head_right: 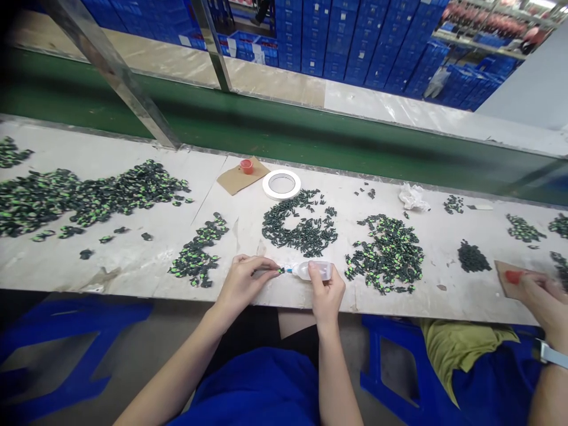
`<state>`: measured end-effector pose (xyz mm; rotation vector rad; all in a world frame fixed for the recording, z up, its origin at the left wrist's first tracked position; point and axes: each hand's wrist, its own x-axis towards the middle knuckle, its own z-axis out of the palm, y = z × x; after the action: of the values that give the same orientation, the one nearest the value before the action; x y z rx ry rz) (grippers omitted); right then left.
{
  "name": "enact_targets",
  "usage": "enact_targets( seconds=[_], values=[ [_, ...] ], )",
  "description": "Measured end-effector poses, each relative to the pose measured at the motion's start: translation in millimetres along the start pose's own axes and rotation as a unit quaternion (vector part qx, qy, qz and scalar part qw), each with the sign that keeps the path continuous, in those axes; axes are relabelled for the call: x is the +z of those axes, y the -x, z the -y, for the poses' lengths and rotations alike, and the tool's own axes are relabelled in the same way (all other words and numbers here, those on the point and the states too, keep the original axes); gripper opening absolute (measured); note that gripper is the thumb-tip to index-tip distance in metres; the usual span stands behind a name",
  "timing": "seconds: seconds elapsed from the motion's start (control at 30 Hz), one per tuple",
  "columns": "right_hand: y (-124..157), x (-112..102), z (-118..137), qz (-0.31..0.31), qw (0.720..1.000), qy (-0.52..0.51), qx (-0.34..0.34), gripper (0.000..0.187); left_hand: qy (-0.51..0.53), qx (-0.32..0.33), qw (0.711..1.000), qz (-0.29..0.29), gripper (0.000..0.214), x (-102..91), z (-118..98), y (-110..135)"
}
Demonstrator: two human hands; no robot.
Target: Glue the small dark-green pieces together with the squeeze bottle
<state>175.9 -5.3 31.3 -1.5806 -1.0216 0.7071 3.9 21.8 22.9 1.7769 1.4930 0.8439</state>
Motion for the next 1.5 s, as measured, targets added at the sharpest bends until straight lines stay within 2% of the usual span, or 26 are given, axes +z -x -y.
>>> enact_targets(
  seconds=[0.5, 0.8, 0.93, 1.07, 1.17, 1.37, 1.5],
  values=[
    [-1, 1, 0, -0.012, 1.0, -0.01, 0.024, 0.038, -0.016, -0.013, 1.0, 0.006, 0.011, -2.7, -5, 0],
    [0, 3, 4, -0.003, 1.0, -0.001, 0.014, 0.039, -0.015, -0.017, 1.0, 0.015, 0.009, -3.4, -6, -1],
    [0, 0, -2, -0.025, 0.999, -0.014, 0.015, 0.039, -0.017, -0.013, 1.0, 0.014, 0.008, -3.2, -5, 0],
    [-1, -7, -12, -0.06, 0.994, -0.085, 0.023, 0.037, -0.012, -0.011, 1.0, 0.018, 0.007, -2.5, -3, 0],
    [0, -9, -13, -0.038, 0.995, -0.086, 0.015, 0.036, -0.005, -0.011, 1.0, 0.021, 0.007, -2.1, -3, 0],
    [1, -3, -4, 0.005, 1.0, -0.012, -0.001, 0.035, -0.004, -0.009, 1.0, 0.015, 0.007, -1.8, -3, -1],
    [1, -1, 0, 0.01, 1.0, 0.011, -0.006, 0.036, -0.005, -0.02, 1.0, 0.017, 0.008, -2.1, -4, -1]
  ],
)
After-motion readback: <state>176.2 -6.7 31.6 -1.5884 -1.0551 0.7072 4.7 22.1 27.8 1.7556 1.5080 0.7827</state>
